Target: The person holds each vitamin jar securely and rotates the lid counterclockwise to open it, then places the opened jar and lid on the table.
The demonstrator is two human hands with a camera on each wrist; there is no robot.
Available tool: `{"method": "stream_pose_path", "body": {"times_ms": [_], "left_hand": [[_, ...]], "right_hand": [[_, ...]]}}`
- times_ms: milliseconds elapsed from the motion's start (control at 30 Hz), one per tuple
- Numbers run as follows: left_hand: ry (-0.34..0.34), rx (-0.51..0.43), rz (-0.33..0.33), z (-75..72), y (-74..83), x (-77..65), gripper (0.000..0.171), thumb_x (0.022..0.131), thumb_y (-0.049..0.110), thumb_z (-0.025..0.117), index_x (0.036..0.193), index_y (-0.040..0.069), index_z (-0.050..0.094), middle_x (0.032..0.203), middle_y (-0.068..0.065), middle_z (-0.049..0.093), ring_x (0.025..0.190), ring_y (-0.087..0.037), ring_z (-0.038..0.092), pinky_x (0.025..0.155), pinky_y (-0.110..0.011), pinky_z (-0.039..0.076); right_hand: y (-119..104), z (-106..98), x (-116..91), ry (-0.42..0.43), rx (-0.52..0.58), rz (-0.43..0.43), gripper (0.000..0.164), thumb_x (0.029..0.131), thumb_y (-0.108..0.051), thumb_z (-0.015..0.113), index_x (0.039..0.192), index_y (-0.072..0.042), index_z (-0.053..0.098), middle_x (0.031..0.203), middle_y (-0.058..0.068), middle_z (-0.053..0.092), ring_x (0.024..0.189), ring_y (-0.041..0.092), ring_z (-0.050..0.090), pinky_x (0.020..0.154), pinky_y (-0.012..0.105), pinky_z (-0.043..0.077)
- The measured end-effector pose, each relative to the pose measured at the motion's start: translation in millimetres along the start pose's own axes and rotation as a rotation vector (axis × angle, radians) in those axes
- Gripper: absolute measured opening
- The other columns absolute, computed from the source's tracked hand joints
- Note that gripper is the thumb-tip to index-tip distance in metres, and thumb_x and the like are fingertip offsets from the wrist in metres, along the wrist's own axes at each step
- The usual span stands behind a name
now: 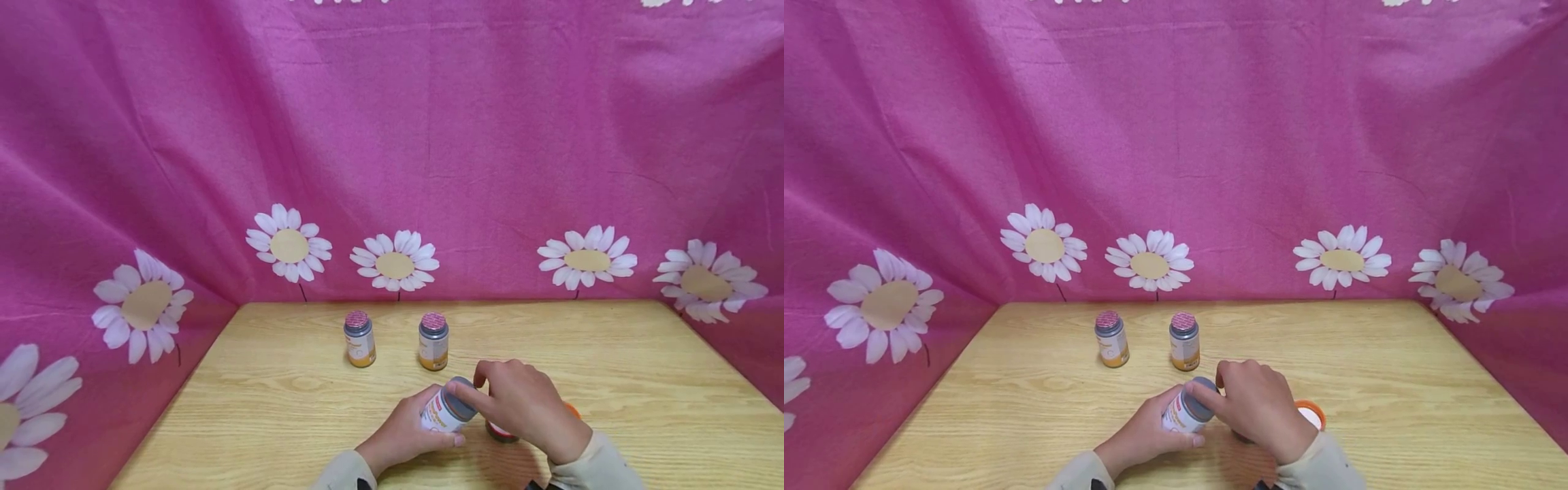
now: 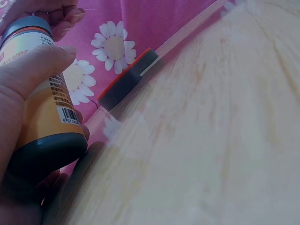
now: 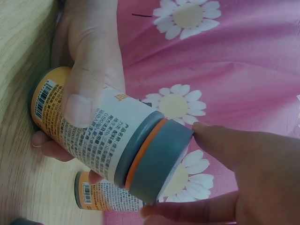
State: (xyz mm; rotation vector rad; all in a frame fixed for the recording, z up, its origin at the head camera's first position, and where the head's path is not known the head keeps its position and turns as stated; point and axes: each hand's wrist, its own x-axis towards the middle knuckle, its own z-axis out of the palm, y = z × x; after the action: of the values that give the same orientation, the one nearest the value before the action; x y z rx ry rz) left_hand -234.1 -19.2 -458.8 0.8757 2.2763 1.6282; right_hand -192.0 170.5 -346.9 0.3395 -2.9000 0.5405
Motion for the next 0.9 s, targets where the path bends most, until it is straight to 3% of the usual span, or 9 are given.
{"method": "stream_pose_path", "body": {"times_ms": [167,300,533,733,900], "left_hand": [[0.002,0.001,-0.002,0.3,0.6,-0.3,0.044,0.076,0.029,0.082,0.115,0.025,0.059,0.093,0.011,0.066,0.079,-0.004,0.06,0.071,-0.022,0.049],[-0.006,-0.009,0.01,-0.1,-0.1,0.0,0.044,0.077,0.028,0.081,0.115,0.024,0.059,0.093,0.01,0.066,0.079,-0.004,0.061,0.071,-0.022,0.049],[-0.017,-0.012,0.021,-1.8,-0.5,0.3,0.044,0.077,0.028,0.081,0.116,0.024,0.06,0.093,0.011,0.066,0.08,-0.004,0.062,0.074,-0.023,0.049],[-0.007,0.008,0.053,-0.8,-1.9,0.8,0.044,0.076,0.029,0.082,0.115,0.024,0.06,0.091,0.011,0.066,0.078,-0.003,0.061,0.072,-0.023,0.049],[-0.006,-0.002,0.053,-0.4,-3.1,-0.1,0.045,0.077,0.028,0.082,0.116,0.025,0.059,0.093,0.01,0.066,0.08,-0.004,0.061,0.073,-0.023,0.049]], "right_hand": [[1,0,0,-0.026,0.027,-0.017,0.046,0.08,-0.066,0.062,0.074,-0.021,0.066,0.054,-0.008,0.046,0.054,0.011,0.045,0.05,0.032,0.037],[4,-1,1,-0.045,0.078,-0.097,0.041,0.082,-0.061,0.064,0.078,-0.021,0.066,0.054,-0.01,0.046,0.053,0.007,0.043,0.05,0.028,0.037],[15,-6,3,-0.159,0.228,-0.282,0.037,0.088,-0.048,0.065,0.102,-0.014,0.067,0.054,-0.013,0.044,0.047,0.001,0.039,0.045,0.022,0.034],[21,-12,2,-0.261,0.302,-0.351,0.04,0.089,-0.038,0.069,0.121,-0.016,0.061,0.056,-0.012,0.047,0.047,0.0,0.044,0.045,0.022,0.038],[22,-14,0,-0.32,0.338,-0.404,0.043,0.088,-0.019,0.07,0.129,-0.019,0.055,0.056,-0.014,0.05,0.048,-0.002,0.049,0.05,0.022,0.044]]}}
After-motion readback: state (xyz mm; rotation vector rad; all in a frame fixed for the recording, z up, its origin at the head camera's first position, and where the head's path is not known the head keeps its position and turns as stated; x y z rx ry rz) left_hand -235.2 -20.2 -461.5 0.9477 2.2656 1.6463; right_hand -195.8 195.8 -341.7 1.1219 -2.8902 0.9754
